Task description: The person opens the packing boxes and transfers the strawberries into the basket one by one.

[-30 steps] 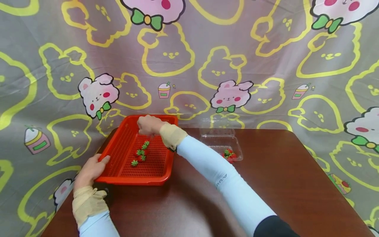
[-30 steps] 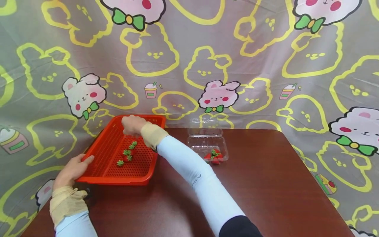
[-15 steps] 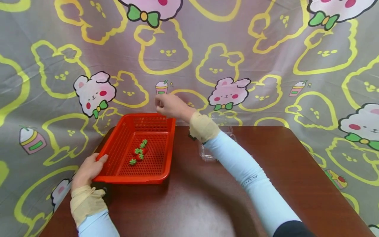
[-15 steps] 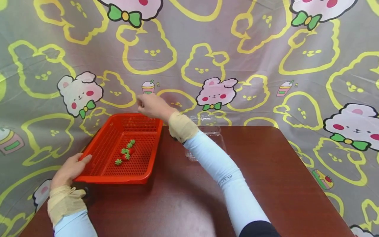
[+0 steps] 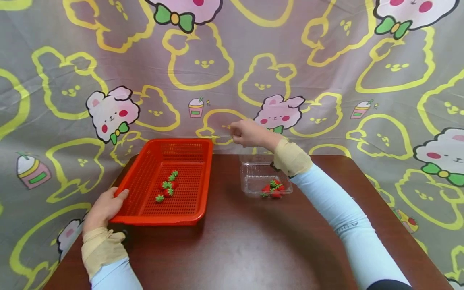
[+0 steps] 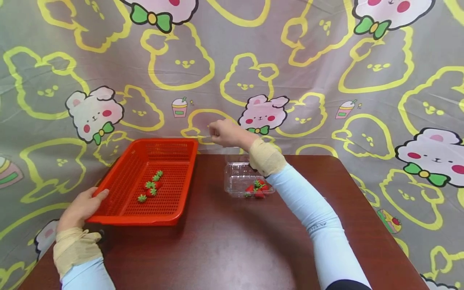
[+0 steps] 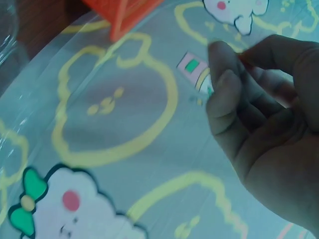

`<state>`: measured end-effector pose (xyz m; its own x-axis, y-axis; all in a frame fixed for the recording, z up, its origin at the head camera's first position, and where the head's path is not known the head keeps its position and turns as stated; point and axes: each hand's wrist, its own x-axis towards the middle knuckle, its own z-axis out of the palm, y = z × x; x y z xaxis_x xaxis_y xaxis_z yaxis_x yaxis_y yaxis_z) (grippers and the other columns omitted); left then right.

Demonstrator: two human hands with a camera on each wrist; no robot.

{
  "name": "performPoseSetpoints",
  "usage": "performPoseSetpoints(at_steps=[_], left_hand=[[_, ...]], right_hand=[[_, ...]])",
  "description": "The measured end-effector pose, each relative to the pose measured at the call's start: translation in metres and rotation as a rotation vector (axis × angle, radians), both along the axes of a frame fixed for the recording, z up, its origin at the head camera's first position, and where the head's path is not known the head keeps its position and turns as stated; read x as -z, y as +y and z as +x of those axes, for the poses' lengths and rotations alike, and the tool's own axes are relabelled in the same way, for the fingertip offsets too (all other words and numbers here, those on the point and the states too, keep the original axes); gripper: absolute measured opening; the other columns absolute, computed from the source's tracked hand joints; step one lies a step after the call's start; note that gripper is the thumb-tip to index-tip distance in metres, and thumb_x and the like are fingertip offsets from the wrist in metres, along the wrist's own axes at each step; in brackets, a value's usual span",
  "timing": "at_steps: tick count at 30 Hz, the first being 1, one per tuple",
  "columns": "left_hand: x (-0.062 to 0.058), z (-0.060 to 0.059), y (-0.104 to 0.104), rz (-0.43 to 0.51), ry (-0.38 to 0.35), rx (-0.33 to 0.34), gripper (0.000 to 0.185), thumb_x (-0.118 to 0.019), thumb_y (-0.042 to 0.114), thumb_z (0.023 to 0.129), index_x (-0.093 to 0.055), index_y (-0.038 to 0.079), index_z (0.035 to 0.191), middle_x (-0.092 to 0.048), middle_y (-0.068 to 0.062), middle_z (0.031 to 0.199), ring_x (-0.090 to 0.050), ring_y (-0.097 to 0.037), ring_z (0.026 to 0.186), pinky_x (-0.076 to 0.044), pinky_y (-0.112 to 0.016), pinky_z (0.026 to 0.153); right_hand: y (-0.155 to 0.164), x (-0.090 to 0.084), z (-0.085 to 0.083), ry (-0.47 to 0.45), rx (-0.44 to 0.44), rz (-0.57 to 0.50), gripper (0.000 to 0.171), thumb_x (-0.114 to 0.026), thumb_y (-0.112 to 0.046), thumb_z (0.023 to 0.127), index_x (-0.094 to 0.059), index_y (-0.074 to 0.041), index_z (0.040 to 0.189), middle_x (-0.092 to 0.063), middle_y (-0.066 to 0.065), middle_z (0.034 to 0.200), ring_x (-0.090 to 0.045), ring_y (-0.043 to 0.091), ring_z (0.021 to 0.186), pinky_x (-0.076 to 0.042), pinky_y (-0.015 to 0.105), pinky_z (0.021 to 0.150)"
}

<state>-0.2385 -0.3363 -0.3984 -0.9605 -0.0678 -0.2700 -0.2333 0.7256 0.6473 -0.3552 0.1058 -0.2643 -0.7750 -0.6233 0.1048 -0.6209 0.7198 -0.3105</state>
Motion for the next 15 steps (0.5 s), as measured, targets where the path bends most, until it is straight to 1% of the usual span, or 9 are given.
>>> performPoseSetpoints(at_steps=[4,6,10,13,15], left_hand=[[0.001,-0.002,0.002,0.002,0.006,0.001,0.065,-0.031,0.042,0.105,-0.031,-0.012,0.14,-0.05,-0.032,0.124,-0.053,-0.04,0.105,-0.043,-0.044,0.084],[0.0,-0.002,0.001,0.002,0.0,0.004,0.064,-0.031,0.042,0.105,-0.03,-0.012,0.14,-0.048,-0.033,0.125,-0.052,-0.041,0.106,-0.043,-0.047,0.086],[0.0,-0.001,-0.001,-0.007,-0.006,0.008,0.064,-0.031,0.041,0.105,-0.029,-0.012,0.141,-0.047,-0.034,0.126,-0.051,-0.042,0.107,-0.043,-0.051,0.088],[-0.001,0.0,-0.001,-0.008,-0.007,0.004,0.065,-0.031,0.042,0.105,-0.029,-0.012,0.141,-0.048,-0.033,0.126,-0.052,-0.042,0.107,-0.043,-0.051,0.088],[-0.001,0.001,-0.002,-0.004,-0.016,-0.004,0.065,-0.031,0.043,0.105,-0.029,-0.011,0.141,-0.048,-0.033,0.125,-0.052,-0.041,0.106,-0.043,-0.051,0.088]], right_hand=[[0.031,0.006,0.002,-0.065,0.056,-0.014,0.006,-0.055,-0.006,0.091,-0.061,-0.006,0.092,-0.067,0.009,0.081,-0.066,0.018,0.063,-0.052,0.03,0.063],[0.044,0.012,0.004,-0.083,0.061,-0.024,0.007,-0.055,-0.005,0.092,-0.062,-0.004,0.093,-0.068,0.011,0.083,-0.067,0.021,0.066,-0.053,0.031,0.064],[0.064,0.026,0.004,-0.073,0.067,-0.008,0.007,-0.057,-0.004,0.09,-0.064,-0.004,0.091,-0.066,0.009,0.08,-0.065,0.022,0.067,-0.053,0.033,0.066],[0.073,0.039,0.003,-0.039,0.084,0.057,0.006,-0.059,-0.006,0.089,-0.065,-0.007,0.09,-0.067,0.007,0.08,-0.062,0.018,0.069,-0.052,0.034,0.069],[0.077,0.048,0.004,-0.031,0.084,0.104,0.005,-0.062,-0.006,0.088,-0.066,-0.007,0.09,-0.069,0.007,0.083,-0.064,0.02,0.074,-0.054,0.036,0.072]])
